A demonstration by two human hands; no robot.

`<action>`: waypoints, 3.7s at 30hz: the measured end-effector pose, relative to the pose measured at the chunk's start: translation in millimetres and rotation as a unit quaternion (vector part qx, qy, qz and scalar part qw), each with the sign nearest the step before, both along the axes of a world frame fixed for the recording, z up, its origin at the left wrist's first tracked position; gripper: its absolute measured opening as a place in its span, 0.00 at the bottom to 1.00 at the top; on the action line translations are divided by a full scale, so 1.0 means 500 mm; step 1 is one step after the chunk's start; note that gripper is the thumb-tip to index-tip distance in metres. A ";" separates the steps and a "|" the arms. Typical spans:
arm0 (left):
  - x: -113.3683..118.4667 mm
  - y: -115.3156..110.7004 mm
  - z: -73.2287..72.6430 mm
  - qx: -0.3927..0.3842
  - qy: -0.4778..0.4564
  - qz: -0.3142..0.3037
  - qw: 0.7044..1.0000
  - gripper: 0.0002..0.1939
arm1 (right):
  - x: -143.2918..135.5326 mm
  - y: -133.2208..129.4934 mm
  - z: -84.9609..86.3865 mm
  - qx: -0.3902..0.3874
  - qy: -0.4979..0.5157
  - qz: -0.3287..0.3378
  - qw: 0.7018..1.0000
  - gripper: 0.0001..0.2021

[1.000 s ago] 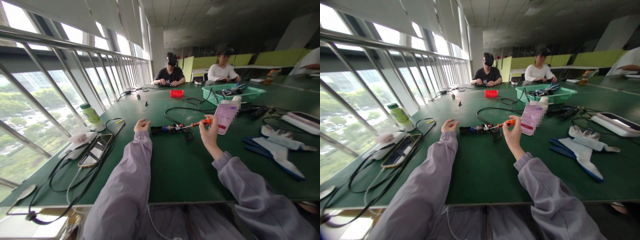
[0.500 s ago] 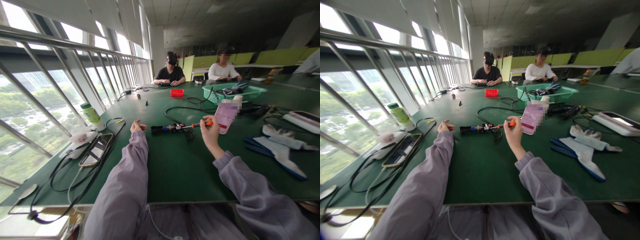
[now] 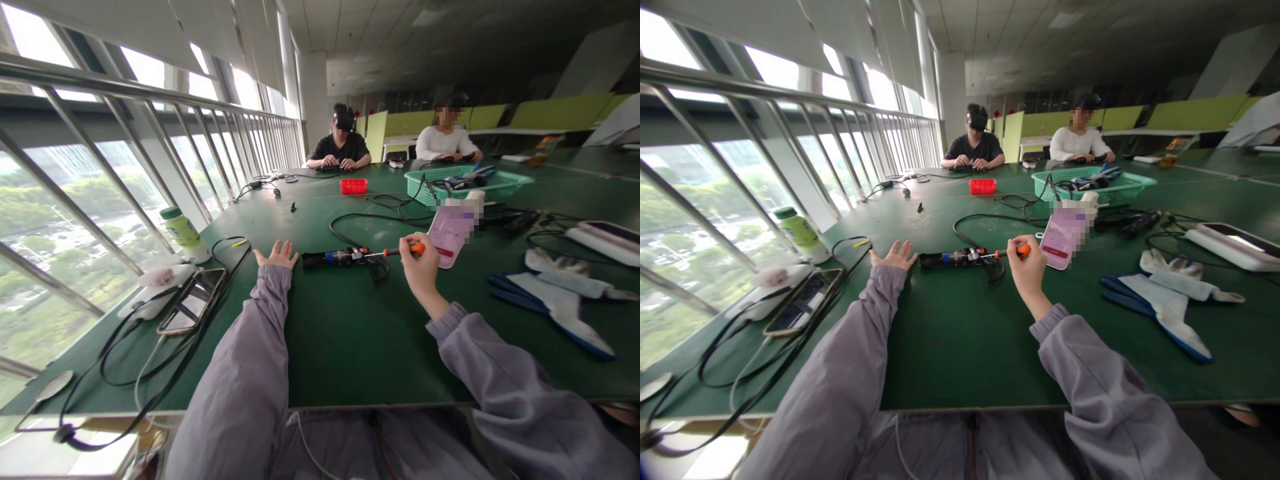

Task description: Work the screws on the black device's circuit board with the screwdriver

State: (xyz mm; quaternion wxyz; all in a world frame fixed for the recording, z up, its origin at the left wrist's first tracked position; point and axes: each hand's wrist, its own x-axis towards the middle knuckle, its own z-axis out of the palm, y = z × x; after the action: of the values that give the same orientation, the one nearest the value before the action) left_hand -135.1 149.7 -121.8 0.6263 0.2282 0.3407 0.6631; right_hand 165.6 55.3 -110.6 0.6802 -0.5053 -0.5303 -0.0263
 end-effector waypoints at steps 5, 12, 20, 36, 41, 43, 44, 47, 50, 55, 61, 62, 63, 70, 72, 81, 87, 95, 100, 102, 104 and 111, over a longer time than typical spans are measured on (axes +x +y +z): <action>0.003 -0.003 0.001 -0.008 0.003 -0.079 0.997 0.36 | -0.001 0.001 0.003 0.018 0.001 0.007 1.000 0.13; 0.002 -0.006 0.000 0.066 0.081 -0.145 0.984 0.33 | 0.009 -0.001 0.006 -0.001 0.005 0.008 1.000 0.10; -0.001 -0.004 -0.003 0.029 -0.044 -0.037 0.998 0.26 | 0.006 -0.004 0.011 0.022 0.002 0.015 1.000 0.11; -0.004 0.010 -0.006 -0.038 -0.153 0.028 0.987 0.19 | 0.005 -0.005 0.007 0.009 -0.008 0.001 1.000 0.03; -0.006 0.012 -0.007 -0.042 -0.188 0.023 0.981 0.19 | 0.003 -0.004 0.008 0.024 -0.001 0.003 1.000 0.12; -0.007 0.014 -0.009 -0.040 -0.191 0.025 0.981 0.18 | 0.003 -0.004 0.008 0.018 -0.002 0.001 1.000 0.07; -0.007 0.015 -0.009 -0.040 -0.192 0.026 0.980 0.18 | 0.003 -0.005 0.007 0.013 -0.003 0.000 1.000 0.04; -0.009 0.017 -0.010 -0.040 -0.195 0.027 0.980 0.18 | 0.002 -0.005 0.006 0.006 -0.004 -0.002 1.000 0.03; -0.009 0.018 -0.010 -0.041 -0.197 0.028 0.979 0.18 | -0.001 -0.005 0.007 0.019 0.002 0.000 1.000 0.10; -0.007 0.015 -0.008 -0.044 -0.199 0.030 0.979 0.18 | 0.000 -0.003 0.005 0.008 0.009 -0.009 1.000 0.06; -0.005 0.011 -0.004 -0.045 -0.195 0.034 0.979 0.17 | 0.000 -0.002 0.005 0.013 0.009 -0.007 1.000 0.11; -0.005 0.011 -0.003 -0.045 -0.193 0.034 0.980 0.17 | -0.001 -0.002 0.005 0.015 0.009 -0.008 1.000 0.11; -0.005 0.011 -0.003 -0.045 -0.192 0.034 0.980 0.17 | -0.001 -0.002 0.005 0.015 0.008 -0.009 1.000 0.10; -0.005 0.011 -0.005 -0.038 -0.158 0.036 0.986 0.17 | -0.003 -0.004 0.005 0.013 0.007 -0.011 1.000 0.09; -0.006 0.010 -0.005 -0.034 -0.134 0.037 0.990 0.18 | -0.003 -0.004 0.005 0.014 0.008 -0.011 1.000 0.12; 0.038 0.017 0.008 0.007 0.138 0.025 0.990 0.09 | -0.004 -0.005 0.007 0.010 0.004 -0.003 1.000 0.12; 0.105 -0.020 -0.002 0.102 0.346 0.002 0.933 0.08 | -0.007 -0.011 0.009 -0.010 -0.006 0.009 1.000 0.04; 0.142 -0.037 -0.013 0.276 0.620 -0.038 0.733 0.16 | -0.008 -0.007 0.009 -0.001 -0.002 0.007 1.000 0.07; 0.137 -0.024 -0.027 0.267 0.637 -0.044 0.722 0.12 | -0.009 -0.009 0.008 0.002 -0.005 0.007 1.000 0.10; 0.134 -0.024 -0.028 0.265 0.640 -0.040 0.720 0.12 | -0.009 -0.009 0.007 0.006 -0.007 0.010 1.000 0.14; 0.130 -0.025 -0.026 0.263 0.643 -0.038 0.718 0.11 | -0.009 -0.010 0.007 -0.005 -0.011 0.017 1.000 0.10; 0.123 -0.029 -0.025 0.263 0.647 -0.030 0.715 0.13 | -0.016 -0.011 0.011 0.001 -0.019 0.028 0.999 0.13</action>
State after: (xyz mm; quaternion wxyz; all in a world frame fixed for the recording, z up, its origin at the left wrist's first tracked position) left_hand -73.7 135.2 -134.5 0.1866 0.7672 0.4677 0.3974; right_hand 157.8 49.7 -104.9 0.6712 -0.4887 -0.5571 -0.0174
